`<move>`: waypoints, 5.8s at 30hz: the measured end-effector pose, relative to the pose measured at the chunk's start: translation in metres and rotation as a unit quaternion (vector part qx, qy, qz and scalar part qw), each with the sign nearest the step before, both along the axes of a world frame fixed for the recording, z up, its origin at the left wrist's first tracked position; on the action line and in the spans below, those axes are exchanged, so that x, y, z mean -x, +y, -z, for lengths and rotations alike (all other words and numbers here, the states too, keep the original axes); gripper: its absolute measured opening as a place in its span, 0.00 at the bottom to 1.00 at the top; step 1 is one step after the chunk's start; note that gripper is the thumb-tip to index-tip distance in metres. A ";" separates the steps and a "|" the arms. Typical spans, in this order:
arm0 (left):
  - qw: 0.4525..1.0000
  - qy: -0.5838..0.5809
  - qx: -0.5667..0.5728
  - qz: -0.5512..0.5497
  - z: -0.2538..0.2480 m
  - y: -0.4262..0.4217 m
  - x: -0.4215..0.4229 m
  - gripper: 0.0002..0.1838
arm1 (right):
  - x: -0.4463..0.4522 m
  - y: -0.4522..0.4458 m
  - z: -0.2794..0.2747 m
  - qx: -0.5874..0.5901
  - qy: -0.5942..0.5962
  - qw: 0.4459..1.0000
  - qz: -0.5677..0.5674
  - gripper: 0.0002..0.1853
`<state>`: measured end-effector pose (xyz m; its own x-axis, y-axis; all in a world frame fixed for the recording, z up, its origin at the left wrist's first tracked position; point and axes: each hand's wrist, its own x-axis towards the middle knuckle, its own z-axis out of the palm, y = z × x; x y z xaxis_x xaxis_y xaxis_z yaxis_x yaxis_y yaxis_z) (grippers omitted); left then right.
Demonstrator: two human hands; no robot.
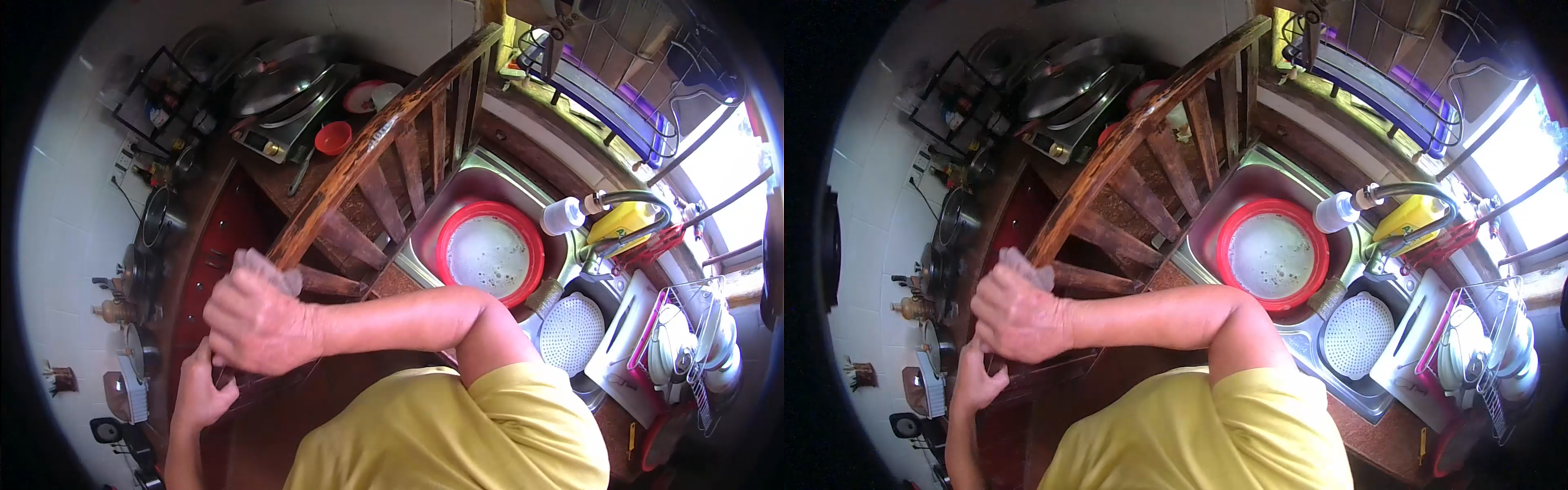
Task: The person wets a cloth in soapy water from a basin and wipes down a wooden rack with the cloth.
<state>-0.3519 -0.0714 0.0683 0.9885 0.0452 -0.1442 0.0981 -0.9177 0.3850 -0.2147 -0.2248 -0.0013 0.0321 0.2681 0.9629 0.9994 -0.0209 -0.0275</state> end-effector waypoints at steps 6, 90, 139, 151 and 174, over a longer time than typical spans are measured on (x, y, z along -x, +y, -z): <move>0.999 0.003 -0.042 -0.027 -0.008 -0.012 -0.006 0.19 | -0.118 -0.061 0.003 -0.014 -0.002 0.999 0.031 0.11; 0.975 0.086 0.031 -0.203 0.009 -0.014 -0.037 0.28 | -0.105 -0.101 0.304 0.151 0.588 0.756 0.244 0.14; 0.956 0.097 0.052 -0.272 0.009 -0.019 -0.027 0.26 | -0.239 0.030 0.103 -0.208 0.317 0.898 0.224 0.20; 0.949 0.095 0.097 -0.284 0.012 -0.016 -0.033 0.25 | -0.209 -0.032 0.190 -0.152 0.544 0.820 0.094 0.23; 0.946 0.116 0.096 -0.287 0.008 -0.027 -0.033 0.24 | -0.164 0.038 0.079 -0.231 0.338 0.898 0.158 0.15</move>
